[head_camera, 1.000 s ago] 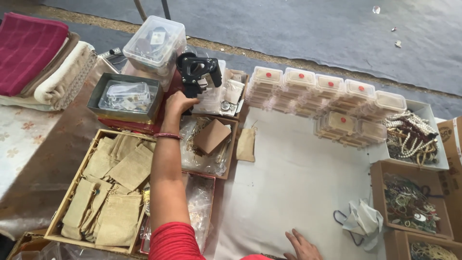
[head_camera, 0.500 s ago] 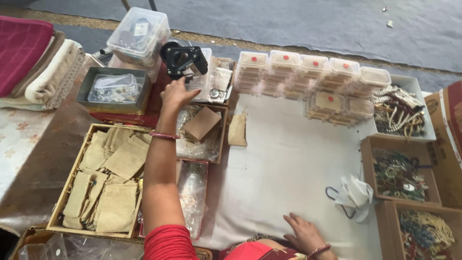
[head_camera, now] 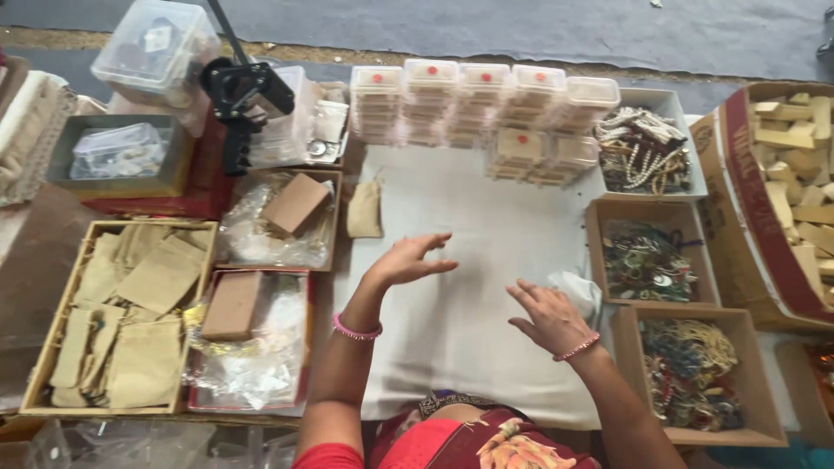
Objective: The person is sorting jewelry items, placing them into small clear plastic bags and pouches, and organizing boxes of jewelry components.
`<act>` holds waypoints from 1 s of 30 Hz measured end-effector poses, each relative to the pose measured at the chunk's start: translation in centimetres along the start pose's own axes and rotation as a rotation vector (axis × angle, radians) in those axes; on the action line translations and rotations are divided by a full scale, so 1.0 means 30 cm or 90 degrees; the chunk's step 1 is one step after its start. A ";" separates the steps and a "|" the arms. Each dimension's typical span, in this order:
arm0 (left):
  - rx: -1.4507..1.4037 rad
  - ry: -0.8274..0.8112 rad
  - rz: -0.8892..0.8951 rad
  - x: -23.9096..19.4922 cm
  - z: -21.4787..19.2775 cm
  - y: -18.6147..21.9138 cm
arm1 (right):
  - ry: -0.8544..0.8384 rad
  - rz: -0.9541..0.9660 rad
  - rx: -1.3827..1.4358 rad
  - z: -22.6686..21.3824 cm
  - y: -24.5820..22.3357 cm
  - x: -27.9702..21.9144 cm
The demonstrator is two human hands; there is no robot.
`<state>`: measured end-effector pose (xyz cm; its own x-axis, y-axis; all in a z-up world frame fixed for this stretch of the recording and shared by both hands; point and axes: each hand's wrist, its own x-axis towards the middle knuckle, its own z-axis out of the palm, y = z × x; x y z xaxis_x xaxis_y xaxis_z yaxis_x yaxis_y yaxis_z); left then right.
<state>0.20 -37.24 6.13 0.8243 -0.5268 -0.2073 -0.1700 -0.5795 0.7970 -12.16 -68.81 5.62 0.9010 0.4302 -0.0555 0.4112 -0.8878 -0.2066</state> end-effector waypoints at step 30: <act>0.050 0.033 -0.284 0.044 0.422 -0.148 | 0.139 0.393 0.144 0.309 1.257 -0.019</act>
<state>-4.80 -43.24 -4.87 0.8517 -0.1847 -0.4904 0.1691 -0.7888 0.5909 1.56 -101.03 -11.21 0.9777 -0.2073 -0.0347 -0.2036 -0.8935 -0.4003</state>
